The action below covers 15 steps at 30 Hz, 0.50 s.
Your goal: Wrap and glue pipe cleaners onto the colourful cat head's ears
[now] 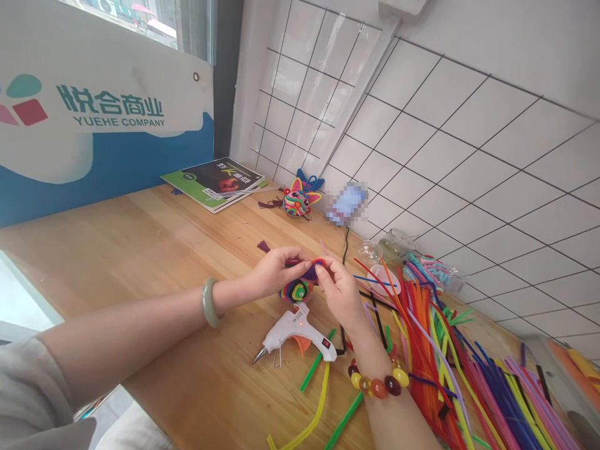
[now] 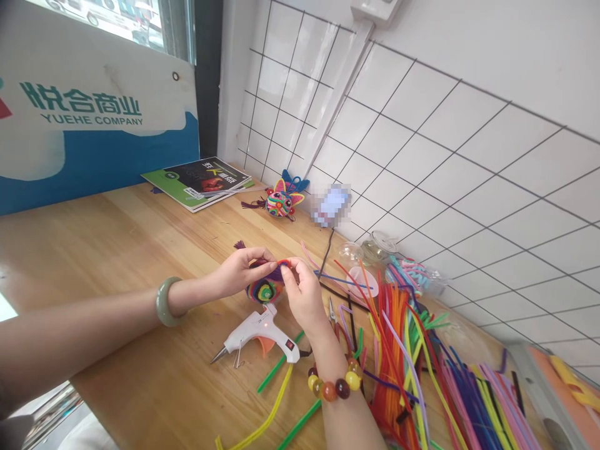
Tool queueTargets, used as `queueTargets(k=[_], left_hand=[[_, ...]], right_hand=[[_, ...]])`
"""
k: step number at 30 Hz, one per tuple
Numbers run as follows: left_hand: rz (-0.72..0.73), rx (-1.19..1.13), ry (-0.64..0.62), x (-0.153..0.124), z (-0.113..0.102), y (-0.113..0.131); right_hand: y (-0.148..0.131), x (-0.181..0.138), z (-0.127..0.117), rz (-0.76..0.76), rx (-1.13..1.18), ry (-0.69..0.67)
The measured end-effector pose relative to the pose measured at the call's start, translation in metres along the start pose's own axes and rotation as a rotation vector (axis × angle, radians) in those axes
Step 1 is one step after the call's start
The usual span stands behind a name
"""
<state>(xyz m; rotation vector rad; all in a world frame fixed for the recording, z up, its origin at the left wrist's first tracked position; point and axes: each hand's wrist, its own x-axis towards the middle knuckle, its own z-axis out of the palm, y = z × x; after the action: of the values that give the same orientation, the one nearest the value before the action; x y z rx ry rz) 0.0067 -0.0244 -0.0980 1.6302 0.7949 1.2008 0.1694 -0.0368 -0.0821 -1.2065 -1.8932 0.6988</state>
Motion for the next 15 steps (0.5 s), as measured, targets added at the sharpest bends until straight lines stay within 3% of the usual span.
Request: queueTargets(k=[15], left_hand=[[-0.011, -0.027, -0.008, 0.0001, -0.0002, -0.0022]], right_hand=[[0.0008, -0.0001, 0.0008, 0.000, 0.041, 0.011]])
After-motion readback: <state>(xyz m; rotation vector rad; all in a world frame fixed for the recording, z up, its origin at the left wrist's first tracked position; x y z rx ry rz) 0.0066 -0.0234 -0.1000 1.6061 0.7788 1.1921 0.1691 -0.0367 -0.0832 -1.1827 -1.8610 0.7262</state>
